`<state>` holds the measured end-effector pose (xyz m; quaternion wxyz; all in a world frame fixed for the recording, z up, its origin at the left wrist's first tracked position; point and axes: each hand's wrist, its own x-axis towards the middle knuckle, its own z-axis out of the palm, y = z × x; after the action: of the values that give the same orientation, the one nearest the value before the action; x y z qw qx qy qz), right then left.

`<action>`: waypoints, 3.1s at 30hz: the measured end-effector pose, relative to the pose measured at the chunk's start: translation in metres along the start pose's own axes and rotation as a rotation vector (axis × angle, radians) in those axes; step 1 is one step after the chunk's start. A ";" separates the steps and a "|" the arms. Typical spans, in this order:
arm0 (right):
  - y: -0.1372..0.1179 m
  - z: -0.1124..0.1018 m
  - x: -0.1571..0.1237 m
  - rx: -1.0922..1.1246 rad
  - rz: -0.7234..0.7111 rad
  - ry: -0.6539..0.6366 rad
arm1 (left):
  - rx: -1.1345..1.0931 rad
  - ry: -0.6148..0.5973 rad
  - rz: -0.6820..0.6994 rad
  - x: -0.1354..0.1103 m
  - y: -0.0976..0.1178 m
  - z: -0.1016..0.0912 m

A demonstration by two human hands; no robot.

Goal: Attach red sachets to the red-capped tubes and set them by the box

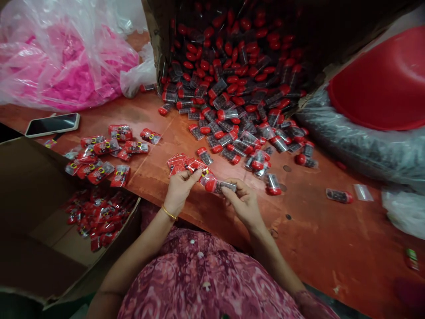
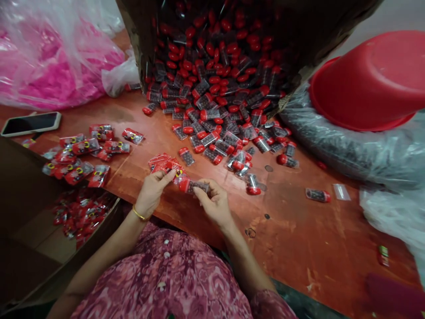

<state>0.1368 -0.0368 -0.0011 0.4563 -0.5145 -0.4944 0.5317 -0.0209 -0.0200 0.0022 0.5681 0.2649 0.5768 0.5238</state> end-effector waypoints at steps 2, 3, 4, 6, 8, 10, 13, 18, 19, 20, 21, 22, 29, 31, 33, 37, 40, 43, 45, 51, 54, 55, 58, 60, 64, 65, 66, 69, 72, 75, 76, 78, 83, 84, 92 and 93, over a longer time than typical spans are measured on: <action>0.002 0.006 -0.002 0.026 0.014 0.015 | -0.033 0.000 0.033 0.000 -0.001 0.002; 0.003 0.009 -0.002 0.036 0.012 0.022 | -0.075 -0.010 0.039 -0.001 -0.002 0.005; 0.004 0.013 -0.003 0.045 0.006 0.030 | -0.125 -0.021 0.037 -0.001 -0.003 0.008; 0.008 0.018 -0.003 0.065 -0.007 0.062 | -0.212 -0.038 0.015 -0.002 -0.005 0.014; 0.011 0.021 -0.003 0.089 -0.018 0.112 | -0.270 -0.041 -0.033 -0.004 -0.007 0.020; 0.014 0.024 -0.001 0.112 -0.025 0.160 | -0.310 -0.026 -0.078 -0.006 -0.009 0.024; 0.018 0.027 0.001 0.135 -0.028 0.184 | -0.333 -0.007 -0.084 -0.008 -0.011 0.029; 0.017 0.036 0.003 0.175 -0.011 0.228 | -0.325 -0.023 -0.061 -0.011 -0.016 0.034; 0.017 0.038 0.003 0.188 -0.004 0.234 | -0.318 -0.036 -0.056 -0.012 -0.017 0.034; 0.016 0.039 0.003 0.196 0.004 0.233 | -0.308 -0.049 -0.049 -0.012 -0.017 0.034; 0.016 0.039 0.002 0.199 0.010 0.222 | -0.297 -0.061 -0.037 -0.011 -0.017 0.033; 0.016 0.040 0.002 0.197 0.015 0.203 | -0.287 -0.064 -0.021 -0.011 -0.017 0.032; 0.016 0.037 0.007 0.169 0.052 0.032 | -0.176 -0.148 0.000 -0.001 -0.012 0.020; 0.015 0.034 0.011 0.181 0.053 0.007 | -0.164 -0.184 -0.011 0.001 -0.008 0.018; 0.013 0.029 0.013 0.220 0.067 -0.076 | -0.161 -0.191 -0.004 0.002 -0.004 0.017; 0.011 0.017 0.010 0.259 0.071 -0.236 | -0.198 -0.147 -0.013 0.002 -0.001 0.016; 0.013 0.016 0.006 0.215 0.042 -0.189 | -0.221 -0.184 -0.080 -0.002 -0.004 0.018; 0.020 0.021 0.007 0.193 0.033 -0.139 | -0.237 -0.256 -0.172 -0.008 -0.007 0.020; 0.024 0.026 0.009 0.153 0.004 -0.068 | -0.262 -0.280 -0.212 -0.011 -0.007 0.019; 0.026 0.026 0.019 -0.397 -0.329 0.062 | -0.225 -0.261 -0.423 -0.014 -0.005 0.000; 0.021 -0.004 0.025 -0.714 -0.440 0.125 | -0.275 -0.063 -0.419 -0.001 0.006 -0.030; 0.021 -0.020 0.026 -0.813 -0.432 0.196 | -0.347 0.051 -0.354 0.006 0.012 -0.043; 0.027 -0.070 0.025 -1.134 -0.222 0.436 | -0.605 0.449 -0.005 0.026 0.031 -0.085; 0.037 -0.094 0.023 -1.275 -0.040 0.514 | -0.651 0.495 0.164 0.033 0.037 -0.103; 0.049 -0.091 0.012 -1.317 -0.061 0.449 | -0.363 0.383 0.157 0.033 0.023 -0.087; 0.049 -0.082 0.009 -1.297 -0.093 0.413 | -0.180 0.362 0.166 0.032 0.016 -0.075; 0.048 -0.072 0.007 -1.270 -0.118 0.374 | 0.043 0.317 0.208 0.032 0.009 -0.062; 0.043 -0.042 0.004 -1.179 -0.169 0.261 | 0.729 0.178 0.459 0.035 -0.007 -0.031; 0.039 -0.028 0.007 -1.102 -0.259 0.189 | 1.196 0.091 0.550 0.043 -0.013 -0.021; 0.038 -0.027 0.010 -1.028 -0.388 0.177 | 1.334 0.081 0.517 0.051 -0.017 -0.023; 0.038 -0.027 0.010 -1.009 -0.424 0.192 | 1.323 0.089 0.518 0.052 -0.018 -0.025; 0.036 -0.024 0.011 -0.968 -0.482 0.219 | 1.245 0.109 0.540 0.053 -0.019 -0.027; 0.022 0.006 0.018 -0.677 -0.448 0.107 | 0.974 0.172 0.614 0.039 -0.011 -0.025; 0.019 0.014 0.021 -0.580 -0.389 0.062 | 0.935 0.171 0.636 0.034 -0.008 -0.023; 0.010 0.051 0.038 -0.070 -0.142 -0.009 | 0.511 0.183 0.503 0.000 0.006 -0.011; 0.011 0.050 0.037 -0.080 -0.143 0.022 | 0.412 0.154 0.401 -0.002 0.006 -0.012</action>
<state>0.0855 -0.0041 -0.0165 0.4774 -0.5014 -0.5460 0.4718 -0.0334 -0.0234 0.0056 0.3421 0.4425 0.6487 0.5161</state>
